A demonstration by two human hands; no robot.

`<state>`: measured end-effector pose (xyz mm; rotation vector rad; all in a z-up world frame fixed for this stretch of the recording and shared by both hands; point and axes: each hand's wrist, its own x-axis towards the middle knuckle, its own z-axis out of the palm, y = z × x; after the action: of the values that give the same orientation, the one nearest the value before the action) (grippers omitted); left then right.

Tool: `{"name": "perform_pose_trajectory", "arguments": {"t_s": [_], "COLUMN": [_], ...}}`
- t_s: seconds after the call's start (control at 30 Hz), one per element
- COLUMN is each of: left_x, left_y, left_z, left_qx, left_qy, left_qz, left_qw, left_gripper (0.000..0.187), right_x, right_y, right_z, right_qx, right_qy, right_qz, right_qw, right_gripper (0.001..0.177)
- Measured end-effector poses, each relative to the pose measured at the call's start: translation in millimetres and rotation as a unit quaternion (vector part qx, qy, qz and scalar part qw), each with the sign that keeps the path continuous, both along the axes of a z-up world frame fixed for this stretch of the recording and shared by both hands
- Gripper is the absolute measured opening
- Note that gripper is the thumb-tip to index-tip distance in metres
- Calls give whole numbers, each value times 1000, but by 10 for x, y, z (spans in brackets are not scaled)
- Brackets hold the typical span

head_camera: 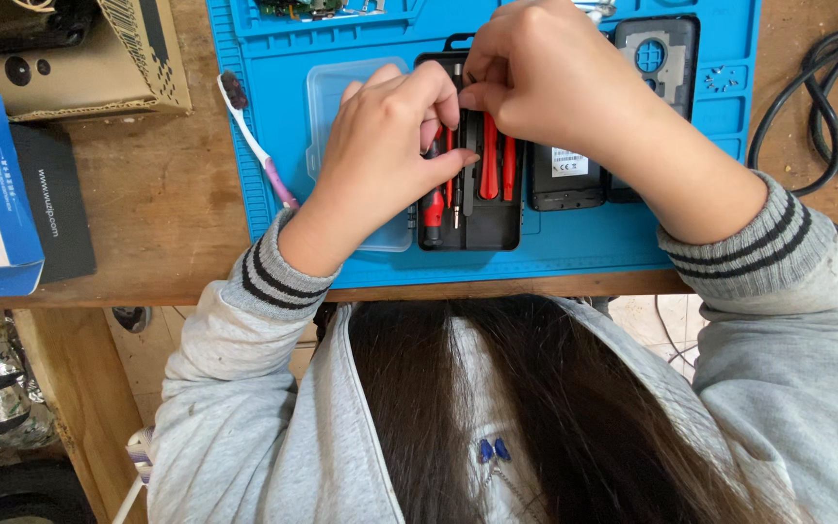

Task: The person disassembles a smartphone, removes the battery, and organizes small parts and tools into a plastic case. They then reassemble the phone by inserting the battery and closing the back cover.

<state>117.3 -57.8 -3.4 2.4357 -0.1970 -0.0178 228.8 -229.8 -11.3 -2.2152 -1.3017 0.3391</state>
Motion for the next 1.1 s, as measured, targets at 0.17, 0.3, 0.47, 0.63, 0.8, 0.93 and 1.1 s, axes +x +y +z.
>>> {"name": "perform_pose_trajectory", "arguments": {"t_s": [0.17,0.3,0.47,0.63,0.8,0.93,1.1], "left_x": [35,72,135,178,206,232,285], "left_y": [-30,-32,-55,-53,-35,-87,-158], "left_z": [-30,-22,-68,-47,-50,-104,-146], "left_qx": [19,67,136,161,163,224,231], "left_qy": [3,8,-12,-9,3,-35,-77], "left_qz": [-2,-5,-16,-28,1,5,-21], "left_qw": [1000,998,990,987,987,974,970], "left_gripper": [41,42,45,43,53,70,52], "right_x": [9,20,60,89,44,56,105], "right_y": [12,21,20,-25,32,0,-17], "right_z": [-15,-4,-103,-178,-71,-154,-351], "right_qx": [10,-19,-54,-40,-101,-68,-42], "right_qy": [9,2,-7,-73,-29,-94,-251], "right_qz": [-3,-4,-12,-13,-71,-52,-16], "right_qw": [1000,1000,998,996,992,992,967], "right_gripper": [6,2,9,6,24,18,19]}}
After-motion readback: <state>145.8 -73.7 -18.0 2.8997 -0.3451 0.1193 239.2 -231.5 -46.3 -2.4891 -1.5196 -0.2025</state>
